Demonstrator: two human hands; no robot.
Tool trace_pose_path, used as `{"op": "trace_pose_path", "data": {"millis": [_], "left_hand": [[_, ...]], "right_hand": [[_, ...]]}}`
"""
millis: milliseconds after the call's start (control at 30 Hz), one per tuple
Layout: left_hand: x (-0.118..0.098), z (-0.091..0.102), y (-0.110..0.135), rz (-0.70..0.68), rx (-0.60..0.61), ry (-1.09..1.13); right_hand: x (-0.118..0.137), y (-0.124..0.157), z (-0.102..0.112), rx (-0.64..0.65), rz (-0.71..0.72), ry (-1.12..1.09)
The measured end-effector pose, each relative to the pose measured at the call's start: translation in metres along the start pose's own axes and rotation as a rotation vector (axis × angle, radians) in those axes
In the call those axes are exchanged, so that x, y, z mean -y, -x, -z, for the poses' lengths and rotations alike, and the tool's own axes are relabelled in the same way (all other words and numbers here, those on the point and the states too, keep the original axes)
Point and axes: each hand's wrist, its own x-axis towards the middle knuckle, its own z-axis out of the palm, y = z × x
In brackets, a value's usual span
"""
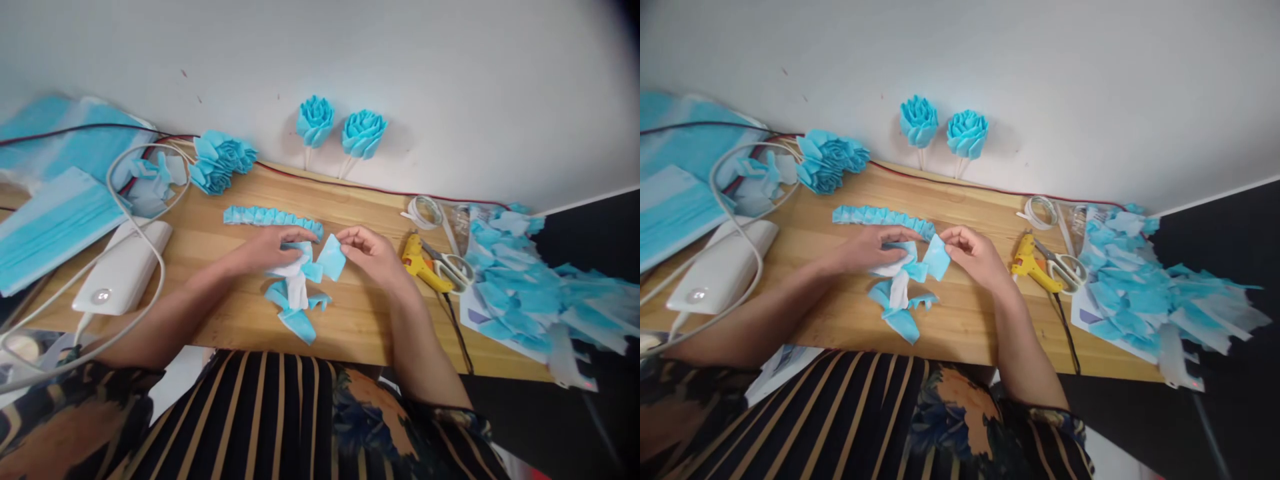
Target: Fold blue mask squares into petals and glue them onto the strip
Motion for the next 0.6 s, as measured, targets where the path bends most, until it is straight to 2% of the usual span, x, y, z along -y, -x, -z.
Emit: {"op": "trace_pose_path", "data": {"millis": [100,133,233,300,400,467,600], "left_hand": [[0.002,0.001,0.000,0.009,-0.035,0.011],[0.002,0.000,0.000,0.013,-0.044,0.026],[0.005,-0.001,-0.002,0.011,-0.073,0.069],[0.007,-0.003,-0.003,-0.005,-0.101,0.103],[0.010,-0.005,-0.005,-0.018,-0.143,0.170],[0.011,-0.006,-0.007,-0.022,-0.152,0.210],[0.011,-0.008,-0.008,-0.049,-0.143,0.239]], "right_hand": [[-0.004,0.006,0.009,0.103,-0.010,0.186],[-0.003,0.008,0.009,0.090,0.017,0.273],[0.009,0.010,0.003,-0.093,0.185,0.478],[0.022,0.011,-0.006,-0.123,0.332,0.533],[0.036,0.009,-0.020,0.066,0.490,0.628],[0.040,0.005,-0.027,0.162,0.520,0.673],[0.037,-0.004,-0.036,0.202,0.539,0.574]]}}
